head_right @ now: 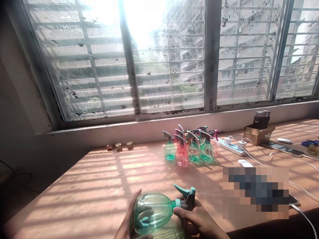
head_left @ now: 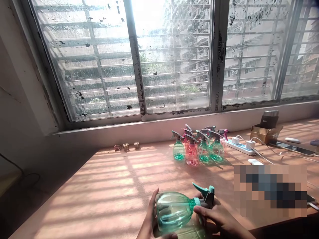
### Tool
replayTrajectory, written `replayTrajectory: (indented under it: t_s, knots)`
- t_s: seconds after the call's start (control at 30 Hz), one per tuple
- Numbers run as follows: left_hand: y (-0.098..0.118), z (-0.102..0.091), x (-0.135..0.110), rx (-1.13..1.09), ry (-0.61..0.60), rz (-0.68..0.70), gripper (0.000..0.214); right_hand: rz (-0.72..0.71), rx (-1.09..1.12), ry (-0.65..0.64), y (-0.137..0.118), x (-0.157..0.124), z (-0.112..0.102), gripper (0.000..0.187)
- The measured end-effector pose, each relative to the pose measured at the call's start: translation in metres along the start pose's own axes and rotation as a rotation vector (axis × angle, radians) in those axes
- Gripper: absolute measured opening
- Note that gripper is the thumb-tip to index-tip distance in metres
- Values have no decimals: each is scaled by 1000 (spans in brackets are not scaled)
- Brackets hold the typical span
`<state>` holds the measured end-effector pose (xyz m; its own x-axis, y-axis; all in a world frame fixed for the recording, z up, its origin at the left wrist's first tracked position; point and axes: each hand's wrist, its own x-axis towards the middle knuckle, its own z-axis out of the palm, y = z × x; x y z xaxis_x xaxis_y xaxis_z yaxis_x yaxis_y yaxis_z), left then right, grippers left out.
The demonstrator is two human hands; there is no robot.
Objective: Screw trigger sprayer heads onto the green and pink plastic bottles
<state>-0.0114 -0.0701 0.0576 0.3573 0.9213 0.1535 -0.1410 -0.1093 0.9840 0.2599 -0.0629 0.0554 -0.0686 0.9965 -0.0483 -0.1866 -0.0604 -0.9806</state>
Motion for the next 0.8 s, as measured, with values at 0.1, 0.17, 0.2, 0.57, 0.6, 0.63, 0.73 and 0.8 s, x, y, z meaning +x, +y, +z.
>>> replayTrajectory:
  t_s: [0.1, 0.17, 0.2, 0.57, 0.6, 0.63, 0.73, 0.8]
  knots:
    - [3, 0, -1, 20, -21, -10, 142, -29, -12, 21, 1, 0, -1, 57]
    - [4, 0, -2, 24, -30, -15, 142, -23, -4, 24, 2, 0, 0, 56]
    - [4, 0, -2, 23, -29, -8, 145, -15, 2, 26, 3, 0, 0, 56]
    - [0, 0, 1, 33, 37, -50, 146, 29, 36, 34, 4, 0, 4, 63]
    - [-1, 1, 1, 28, 31, -31, 146, 25, 28, 25, 2, -1, 4, 63]
    - [-3, 1, 2, 19, 19, 1, 144, 22, 20, 12, 1, -1, 5, 63]
    - [-11, 4, 6, -8, 18, 70, 141, 31, 21, -26, -4, -3, 6, 62]
    - [-18, 5, 9, -13, 50, 41, 132, 26, 45, -49, -5, -3, 6, 60]
